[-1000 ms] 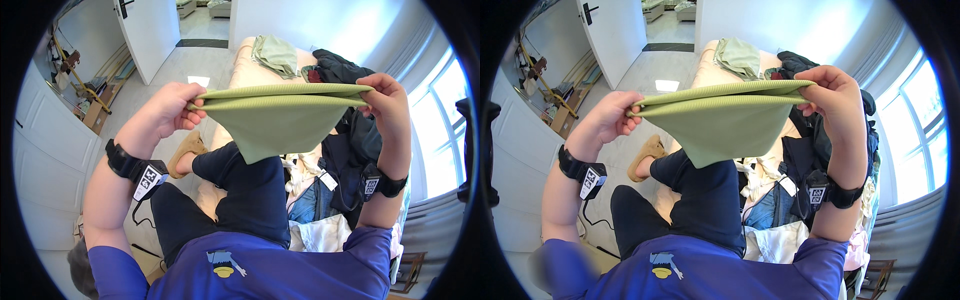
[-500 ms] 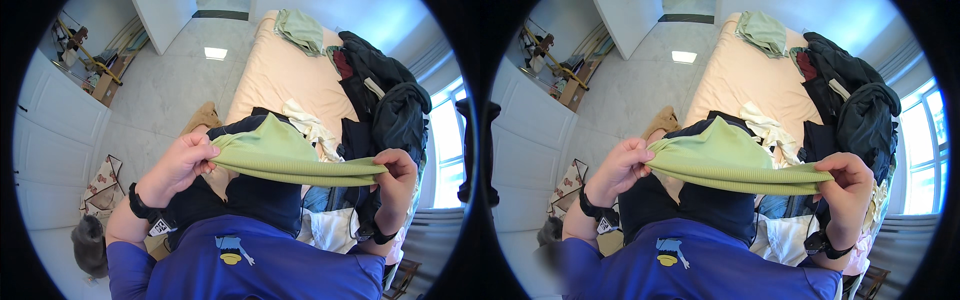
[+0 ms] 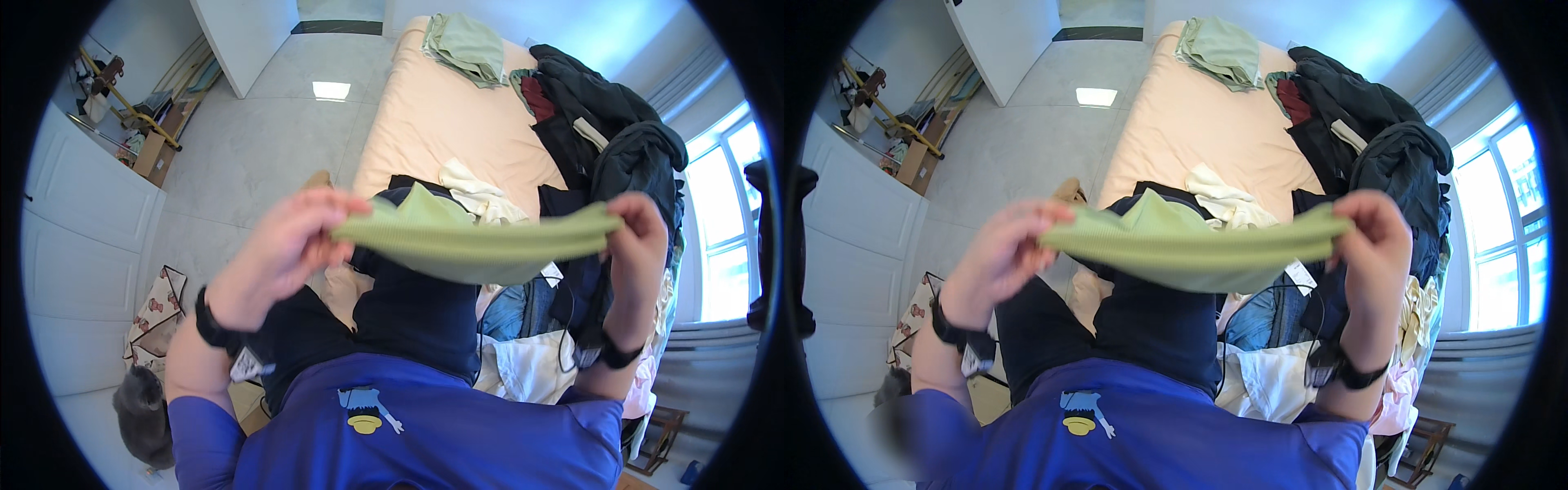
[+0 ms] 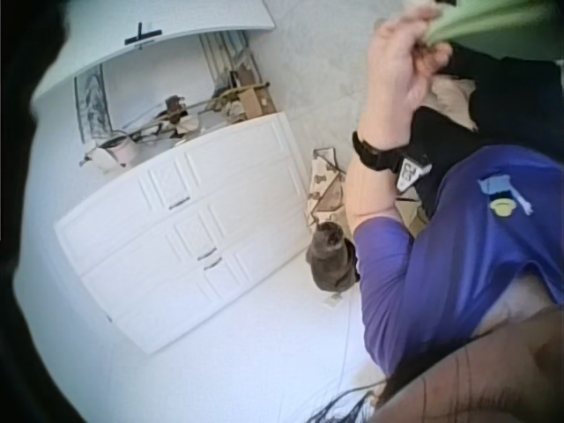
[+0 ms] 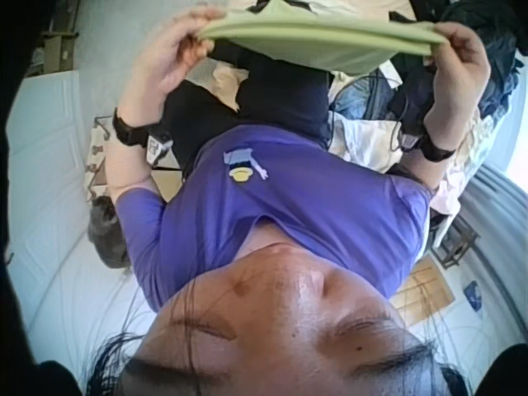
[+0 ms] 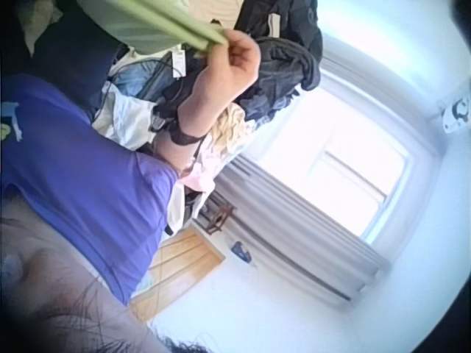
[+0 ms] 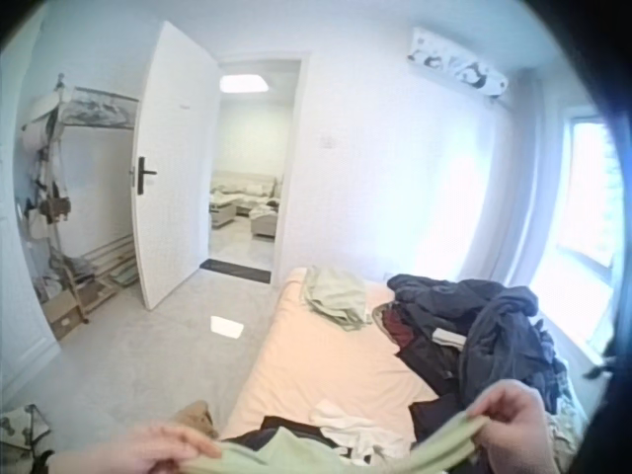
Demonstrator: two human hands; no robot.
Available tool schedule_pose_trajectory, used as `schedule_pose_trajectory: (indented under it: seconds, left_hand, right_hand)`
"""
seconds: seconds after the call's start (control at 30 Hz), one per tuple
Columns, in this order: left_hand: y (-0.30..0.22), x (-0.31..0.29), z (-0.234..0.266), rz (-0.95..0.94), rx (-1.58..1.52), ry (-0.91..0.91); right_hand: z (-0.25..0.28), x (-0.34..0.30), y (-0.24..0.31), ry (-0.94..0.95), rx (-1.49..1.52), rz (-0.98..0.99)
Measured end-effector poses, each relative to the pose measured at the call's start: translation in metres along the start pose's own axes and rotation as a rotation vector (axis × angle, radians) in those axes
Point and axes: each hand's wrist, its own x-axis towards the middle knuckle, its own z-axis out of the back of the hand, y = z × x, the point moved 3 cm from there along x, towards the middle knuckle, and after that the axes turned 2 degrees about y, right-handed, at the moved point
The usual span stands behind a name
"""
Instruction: The person folds several garments on a bed, including a light green shirt, a green top, and a yellow top. They smooth and align each item before folding it into a compact shape and placing it on the bed.
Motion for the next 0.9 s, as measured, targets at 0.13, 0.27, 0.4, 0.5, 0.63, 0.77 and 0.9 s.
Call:
schedule_pose_trajectory:
  seconds: [0.13,0.27,0.4,0.5,0.63,0.77,0.9]
  left_hand:
    - [-0.066,0.044,-0.039,-0.252,0.224,-0.042]
    - [-0.118,0.029,-0.088,-0.489,0.497,0.205]
    - [-0.108,-0.012,-0.092,-0.566,0.686,0.157]
    - [-0.051,-0.040,-0.062,-0.240,0.623,0.136]
    - [0.063,-0.042,0.008,0.283,0.631,0.131]
    - [0.166,-0.037,0.077,0.638,0.474,0.042]
    - [0.206,-0.025,0.114,0.672,0.273,0.131]
  right_hand:
    - [0.017,0.071,0.001,-0.096,0.206,-0.019]
    - [0.040,0.078,0.045,-0.083,0.246,0.244]
    - [0.043,0.034,0.057,-0.129,0.083,0.290]
    - [0.028,-0.019,0.015,-0.135,0.015,0.165]
    - [-0.010,-0.116,-0.094,-0.105,-0.087,-0.086]
    - [-0.051,-0.201,-0.194,0.002,-0.405,-0.248]
    - [-0.055,-0.220,-0.237,0.178,-0.369,-0.340]
